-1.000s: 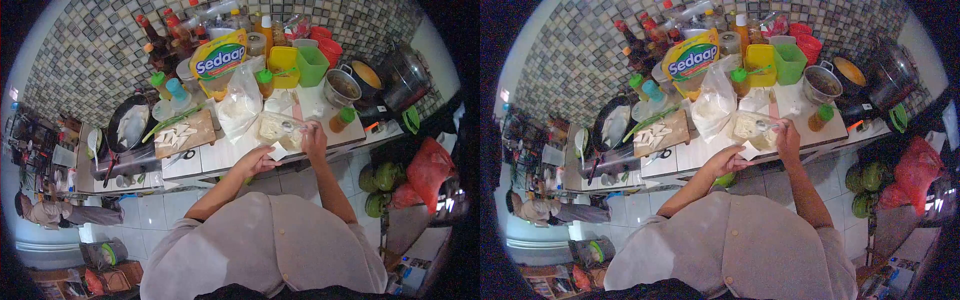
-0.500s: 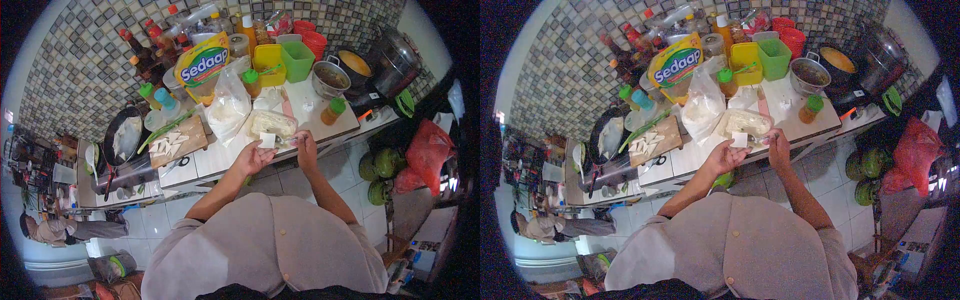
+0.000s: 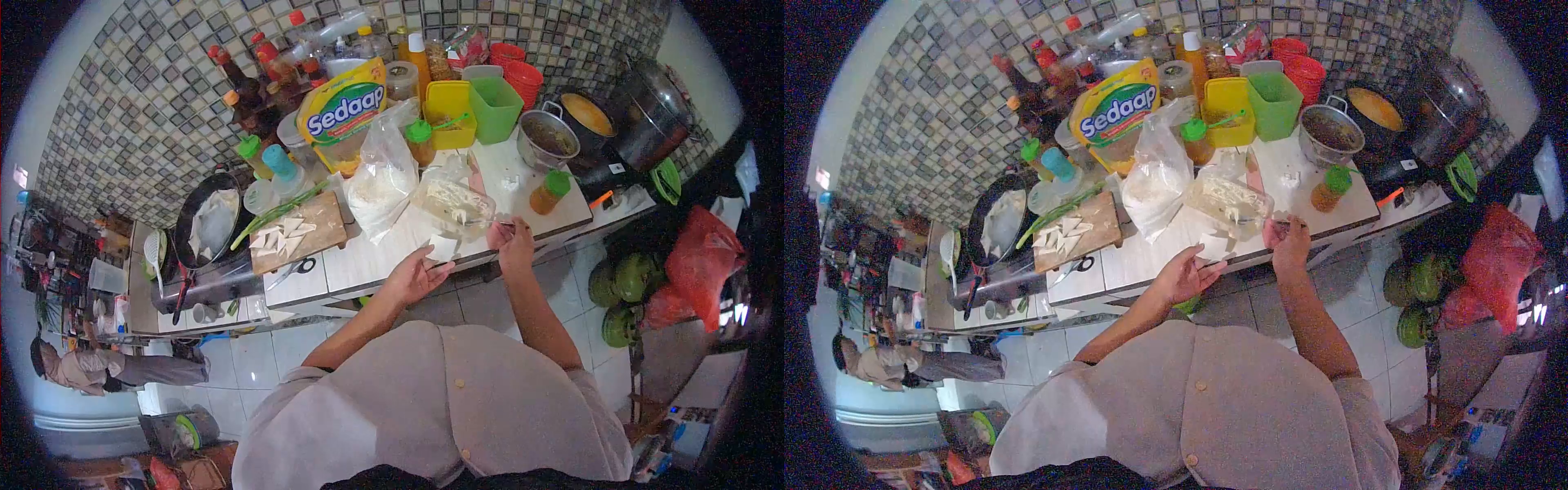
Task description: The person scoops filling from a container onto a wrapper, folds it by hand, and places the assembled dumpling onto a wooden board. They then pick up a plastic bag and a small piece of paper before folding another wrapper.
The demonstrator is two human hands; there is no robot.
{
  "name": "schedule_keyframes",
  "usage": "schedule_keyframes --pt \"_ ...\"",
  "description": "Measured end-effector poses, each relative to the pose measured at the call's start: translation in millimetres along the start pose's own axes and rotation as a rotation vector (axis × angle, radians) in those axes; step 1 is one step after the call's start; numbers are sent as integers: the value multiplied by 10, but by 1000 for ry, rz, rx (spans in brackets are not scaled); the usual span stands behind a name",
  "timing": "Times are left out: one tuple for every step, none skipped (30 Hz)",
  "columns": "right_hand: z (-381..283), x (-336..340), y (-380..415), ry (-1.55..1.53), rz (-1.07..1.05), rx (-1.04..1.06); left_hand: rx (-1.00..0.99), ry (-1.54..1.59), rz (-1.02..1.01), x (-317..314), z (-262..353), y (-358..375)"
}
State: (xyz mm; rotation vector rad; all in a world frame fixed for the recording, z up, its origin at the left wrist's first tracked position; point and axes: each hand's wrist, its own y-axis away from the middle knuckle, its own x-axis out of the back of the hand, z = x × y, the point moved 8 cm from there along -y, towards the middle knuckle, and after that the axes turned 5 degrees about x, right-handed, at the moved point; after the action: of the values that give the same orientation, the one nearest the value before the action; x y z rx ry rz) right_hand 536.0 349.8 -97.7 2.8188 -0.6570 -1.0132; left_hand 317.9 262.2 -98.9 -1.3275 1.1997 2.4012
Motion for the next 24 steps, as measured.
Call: schedule_keyframes --pt "19 22 -60 -30 -11 6 -4 2 0 13 18 2" --pt "45 45 -109 -61 -22 13 -5 -10 -15 13 40 4" --pt "8 4 -88 -61 -26 13 -5 -23 -31 6 55 3" --pt "7 -10 -63 -130 3 -46 -9 -23 -34 4 63 -2" --pt "10 -36 -35 -199 31 -106 -34 -16 -37 -3 87 -7" --pt "-9 -26 -60 -200 26 -103 -60 -10 -41 -54 127 17" --pt "-17 -63 -78 -290 -33 -143 -64 -11 -45 -103 155 41" --pt "-14 -106 -84 -380 -94 -184 -73 -33 -48 -152 187 67" --pt "-63 -145 -55 -381 -99 -181 -83 -55 -51 -215 222 109" --pt "-111 -205 -22 -429 -123 -211 -87 -57 -56 -246 252 130" --pt "-163 -271 13 -478 -150 -240 -87 -46 -85 -292 283 147" --pt "-239 -335 48 -481 -165 -230 -90 -38 -121 -360 341 142" --pt "-303 -410 101 -454 -199 -228 -103 -49 -136 -412 401 129" --pt "-343 -453 134 -425 -231 -227 -108 -51 -146 -448 431 123" --pt "-390 -538 182 -479 -307 -234 -111 -50 -152 -499 464 130" --pt "-420 -566 179 -476 -311 -231 -113 -50 -157 -530 495 133" --pt "-431 -583 211 -450 -338 -244 -139 -70 -166 -559 535 138" --pt "-478 -636 294 -422 -360 -259 -160 -89 -174 -618 565 171" --pt "-535 -673 354 -415 -349 -258 -179 -103 -195 -722 591 250" --pt "-609 -741 413 -404 -374 -231 -166 -94 -192 -800 576 322" --pt "-642 -772 459 -393 -398 -206 -171 -91 -201 -875 574 403" --pt "-649 -784 448 -389 -396 -205 -185 -94 -218 -941 618 427" --pt "-635 -796 465 -415 -406 -229 -154 -89 -239 -931 607 403" --pt "-622 -801 480 -442 -415 -253 -148 -87 -237 -965 601 413"
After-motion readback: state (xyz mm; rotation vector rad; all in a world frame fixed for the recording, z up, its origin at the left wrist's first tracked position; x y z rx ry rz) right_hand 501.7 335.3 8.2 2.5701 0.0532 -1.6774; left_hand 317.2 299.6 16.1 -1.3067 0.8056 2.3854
